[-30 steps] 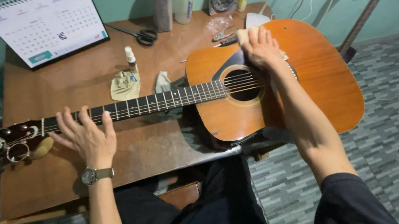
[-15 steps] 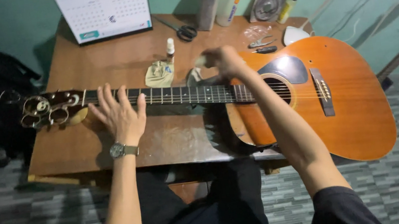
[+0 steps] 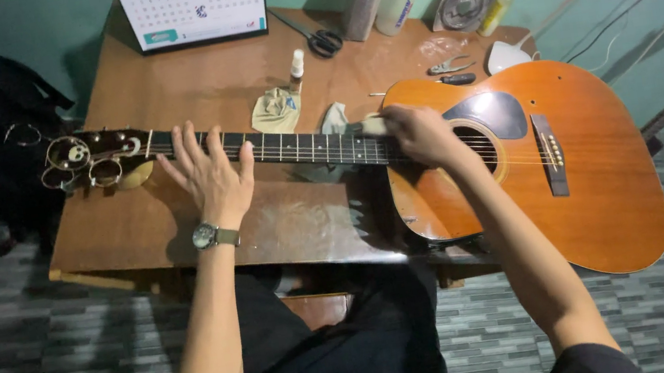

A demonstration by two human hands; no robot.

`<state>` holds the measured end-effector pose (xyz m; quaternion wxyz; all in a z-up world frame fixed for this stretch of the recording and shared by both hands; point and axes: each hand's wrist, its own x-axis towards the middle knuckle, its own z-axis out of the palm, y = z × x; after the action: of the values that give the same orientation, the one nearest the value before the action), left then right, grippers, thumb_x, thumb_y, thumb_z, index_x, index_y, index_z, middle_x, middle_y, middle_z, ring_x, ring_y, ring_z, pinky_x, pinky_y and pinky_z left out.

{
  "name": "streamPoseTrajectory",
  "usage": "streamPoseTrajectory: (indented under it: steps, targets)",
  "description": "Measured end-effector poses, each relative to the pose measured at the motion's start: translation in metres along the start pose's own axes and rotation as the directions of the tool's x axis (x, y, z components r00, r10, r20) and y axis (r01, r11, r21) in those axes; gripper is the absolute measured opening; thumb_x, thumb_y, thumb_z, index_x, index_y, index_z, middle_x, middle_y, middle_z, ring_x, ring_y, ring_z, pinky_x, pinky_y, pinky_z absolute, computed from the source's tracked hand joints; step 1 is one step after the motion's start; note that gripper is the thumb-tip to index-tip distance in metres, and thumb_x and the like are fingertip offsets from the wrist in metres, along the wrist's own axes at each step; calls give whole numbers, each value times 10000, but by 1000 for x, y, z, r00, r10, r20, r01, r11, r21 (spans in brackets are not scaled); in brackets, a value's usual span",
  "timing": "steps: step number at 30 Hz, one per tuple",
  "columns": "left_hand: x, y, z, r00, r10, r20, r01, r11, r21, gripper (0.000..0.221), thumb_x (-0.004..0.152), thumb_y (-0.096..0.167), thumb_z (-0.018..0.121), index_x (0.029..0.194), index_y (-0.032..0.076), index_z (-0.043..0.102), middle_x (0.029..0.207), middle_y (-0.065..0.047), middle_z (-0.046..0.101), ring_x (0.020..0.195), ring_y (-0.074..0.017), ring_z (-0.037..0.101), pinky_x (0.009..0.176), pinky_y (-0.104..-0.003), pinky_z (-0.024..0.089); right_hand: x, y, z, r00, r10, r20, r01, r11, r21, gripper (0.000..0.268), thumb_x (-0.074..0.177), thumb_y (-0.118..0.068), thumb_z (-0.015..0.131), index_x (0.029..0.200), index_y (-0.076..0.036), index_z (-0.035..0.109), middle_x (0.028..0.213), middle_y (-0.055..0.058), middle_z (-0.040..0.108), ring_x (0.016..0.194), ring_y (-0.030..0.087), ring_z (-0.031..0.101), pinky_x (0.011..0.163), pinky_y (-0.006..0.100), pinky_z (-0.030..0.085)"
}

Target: Polishing the body and neck of an acoustic guitar and checking the side electronics compartment

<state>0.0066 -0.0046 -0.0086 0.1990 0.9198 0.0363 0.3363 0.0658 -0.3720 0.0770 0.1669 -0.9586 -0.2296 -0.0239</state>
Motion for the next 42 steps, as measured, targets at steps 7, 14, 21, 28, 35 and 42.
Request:
streamPoseTrajectory:
  steps: [7, 14, 21, 28, 35, 42]
  targets:
    - [0, -2, -2, 1000, 2, 8, -2, 1000, 0, 560, 1017, 528, 559, 1327, 62, 576, 1487, -247, 433, 1497, -410, 289, 1150, -685, 44, -18, 13, -17, 999, 25, 45, -26, 999, 36, 237, 997, -175, 551, 1208, -131, 649, 996, 213, 704, 1013, 489, 673, 866, 604, 530]
    - [1, 2, -4, 1000, -24, 6, 24, 999, -35, 576, 1023, 541, 549, 1313, 44, 573, 1476, -258, 421, 1495, -418, 266, 1151, -692, 37, -37, 30, -37, 979, 196, 49, -197, 980, 1, 288, 995, -128, 556, 1259, -138, 672, 1001, 190, 735, 1012, 446, 701, 900, 552, 545]
    - [2, -2, 2, 1000, 10, 20, -10, 1000, -17, 570, 1028, 518, 569, 1331, 35, 579, 1478, -273, 422, 1491, -436, 267, 1136, -711, 43, 0, -62, -15, 916, -306, -258, 373, 887, 272, 346, 873, 65, 543, 1179, 13, 695, 880, 208, 682, 865, 469, 689, 778, 514, 555]
    - [-2, -2, 0, 1000, 13, 13, -13, 999, -31, 577, 1045, 546, 547, 1326, 42, 564, 1462, -276, 431, 1474, -454, 287, 1122, -723, 32, -124, -68, -19, 910, -367, -191, 359, 930, -77, 256, 1026, -87, 499, 1213, -100, 673, 1076, 82, 706, 1052, 312, 687, 798, 400, 586]
    - [2, 5, -8, 1000, 9, -23, -9, 999, -31, 553, 1022, 514, 591, 1297, 34, 597, 1458, -270, 438, 1468, -442, 296, 1124, -710, 63, -136, -56, -2, 928, -275, -252, 269, 961, -60, 409, 915, -83, 679, 1319, -24, 670, 1346, 202, 677, 1135, 439, 657, 910, 485, 560]
    - [3, 15, -33, 999, -31, -27, 24, 974, -227, 568, 1048, 431, 554, 1453, 41, 471, 1546, -279, 344, 1504, -451, 242, 1136, -740, 60, -122, -131, 45, 953, -91, -290, 193, 919, 345, 413, 944, 10, 578, 1282, -161, 742, 930, 60, 776, 844, 289, 738, 788, 394, 596]
